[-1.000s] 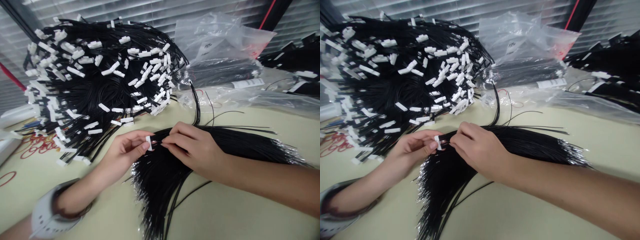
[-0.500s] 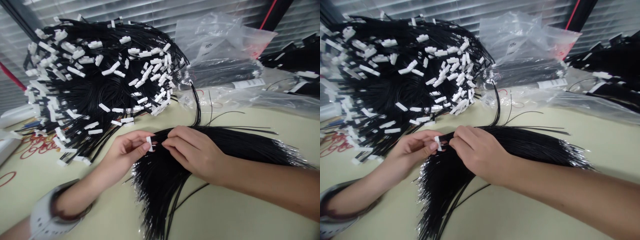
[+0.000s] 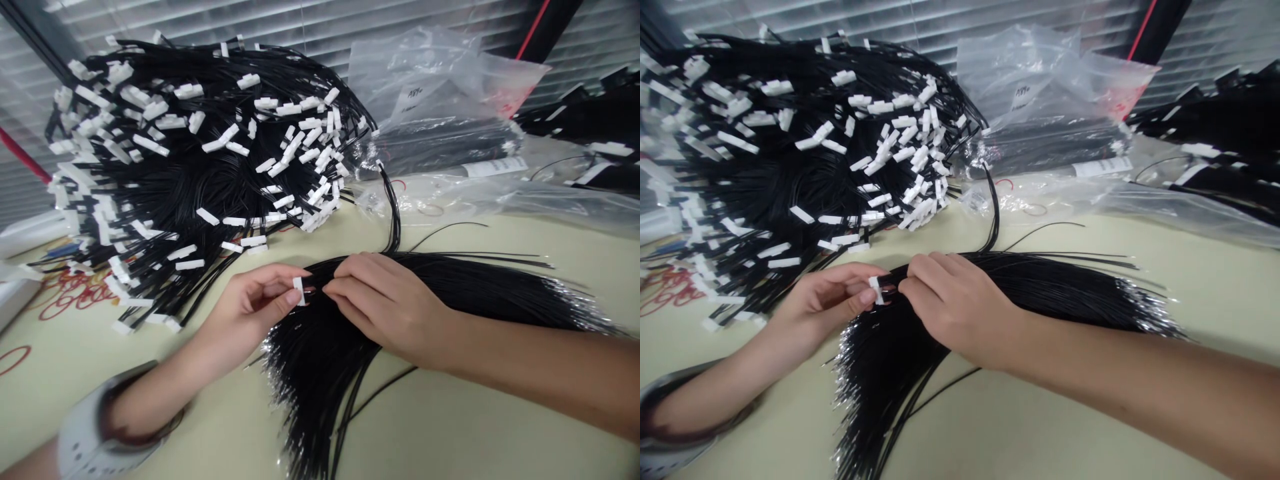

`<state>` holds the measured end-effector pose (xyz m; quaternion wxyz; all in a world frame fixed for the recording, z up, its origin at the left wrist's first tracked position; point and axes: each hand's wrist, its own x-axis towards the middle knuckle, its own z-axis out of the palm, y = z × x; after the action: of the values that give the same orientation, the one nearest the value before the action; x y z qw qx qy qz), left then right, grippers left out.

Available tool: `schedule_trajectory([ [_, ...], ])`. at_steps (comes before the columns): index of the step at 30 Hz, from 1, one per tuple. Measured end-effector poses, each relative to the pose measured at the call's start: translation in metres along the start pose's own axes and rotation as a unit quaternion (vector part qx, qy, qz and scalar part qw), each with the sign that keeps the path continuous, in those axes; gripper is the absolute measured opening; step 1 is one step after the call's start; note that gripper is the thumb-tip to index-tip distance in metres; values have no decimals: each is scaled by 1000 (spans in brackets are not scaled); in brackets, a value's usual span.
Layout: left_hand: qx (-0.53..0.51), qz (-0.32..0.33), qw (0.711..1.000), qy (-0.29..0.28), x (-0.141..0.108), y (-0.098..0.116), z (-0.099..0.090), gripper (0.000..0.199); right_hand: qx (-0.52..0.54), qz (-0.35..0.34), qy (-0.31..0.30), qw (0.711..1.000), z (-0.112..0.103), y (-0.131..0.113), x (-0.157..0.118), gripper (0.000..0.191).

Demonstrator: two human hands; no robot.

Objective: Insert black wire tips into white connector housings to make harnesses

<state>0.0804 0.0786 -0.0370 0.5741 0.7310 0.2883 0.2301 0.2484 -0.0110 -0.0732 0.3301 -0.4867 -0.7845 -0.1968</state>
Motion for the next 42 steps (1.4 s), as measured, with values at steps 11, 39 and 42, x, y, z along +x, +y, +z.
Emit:
schedule_trajectory([
  [11, 59, 24, 998, 22, -1, -1, 0, 17, 16, -25, 4, 1000, -3, -1, 3, 13],
  [39, 9, -7, 1000, 13, 9, -3, -9, 16, -38, -119, -212, 969, -25, -9, 16, 16],
  [42, -10, -5, 1000, 13, 7, -2, -8, 14, -60, -121, -228, 964, -23, -9, 15, 17],
])
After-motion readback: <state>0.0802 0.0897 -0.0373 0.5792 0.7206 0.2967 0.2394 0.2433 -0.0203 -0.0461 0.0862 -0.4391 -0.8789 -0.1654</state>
